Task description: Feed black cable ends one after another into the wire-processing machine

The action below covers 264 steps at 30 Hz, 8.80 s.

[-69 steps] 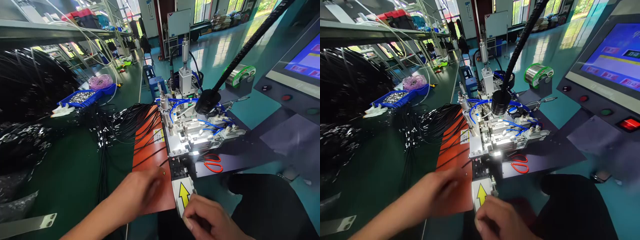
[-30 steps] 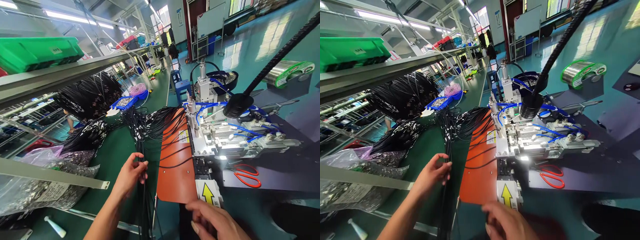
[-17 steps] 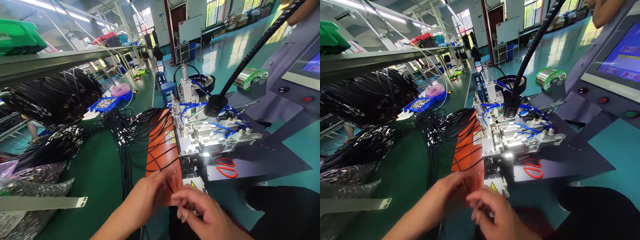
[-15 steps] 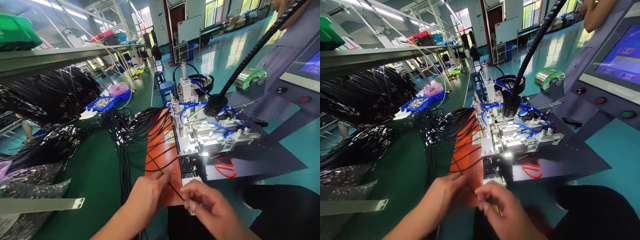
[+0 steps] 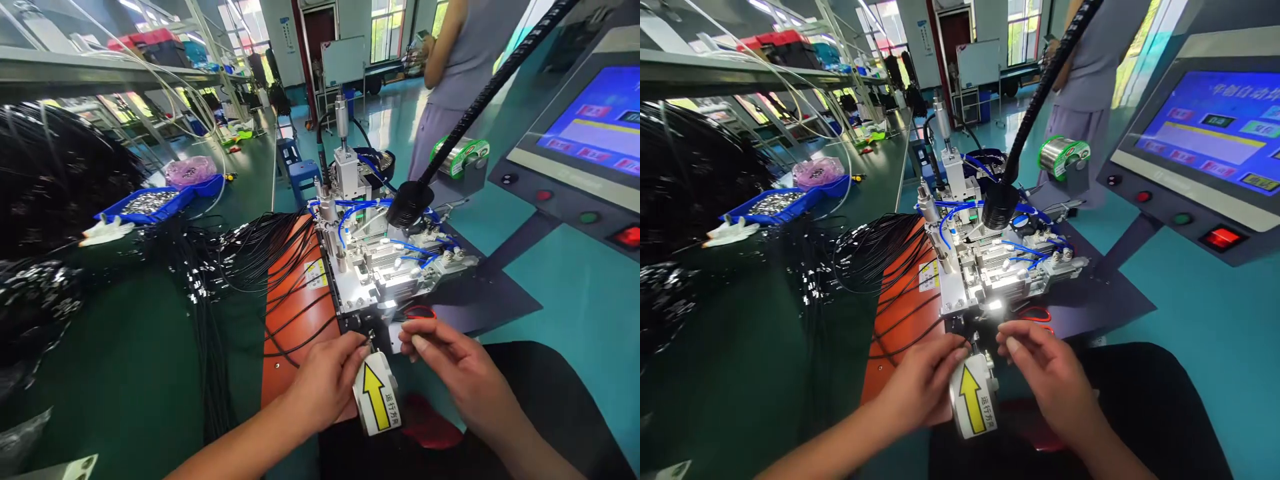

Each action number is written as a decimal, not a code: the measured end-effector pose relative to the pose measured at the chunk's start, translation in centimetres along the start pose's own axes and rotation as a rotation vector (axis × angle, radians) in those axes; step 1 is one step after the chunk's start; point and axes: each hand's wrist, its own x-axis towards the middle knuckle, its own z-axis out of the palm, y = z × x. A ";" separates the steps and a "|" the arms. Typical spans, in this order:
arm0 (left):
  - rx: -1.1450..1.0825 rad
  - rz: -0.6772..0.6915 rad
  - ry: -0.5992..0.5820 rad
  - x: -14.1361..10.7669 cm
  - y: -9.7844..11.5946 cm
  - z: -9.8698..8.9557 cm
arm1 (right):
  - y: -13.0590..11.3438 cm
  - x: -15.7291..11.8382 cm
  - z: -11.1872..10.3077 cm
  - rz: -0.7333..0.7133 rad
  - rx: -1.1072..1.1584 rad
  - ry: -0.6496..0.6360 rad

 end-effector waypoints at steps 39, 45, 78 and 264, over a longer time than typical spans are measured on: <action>-0.290 -0.140 0.058 -2.5 -0.4 1.4 | -1.0 2.0 2.9 0.227 0.044 -0.315; -0.256 -0.125 0.076 -2.4 -0.4 1.4 | -1.8 0.5 2.4 -0.133 -0.342 -0.060; -0.227 -0.109 0.092 -2.1 -0.2 1.5 | -1.1 0.0 3.1 -0.206 -0.499 -0.142; 0.427 0.197 0.221 -0.4 -3.6 1.3 | 0.5 3.5 2.5 -0.274 -0.713 -0.089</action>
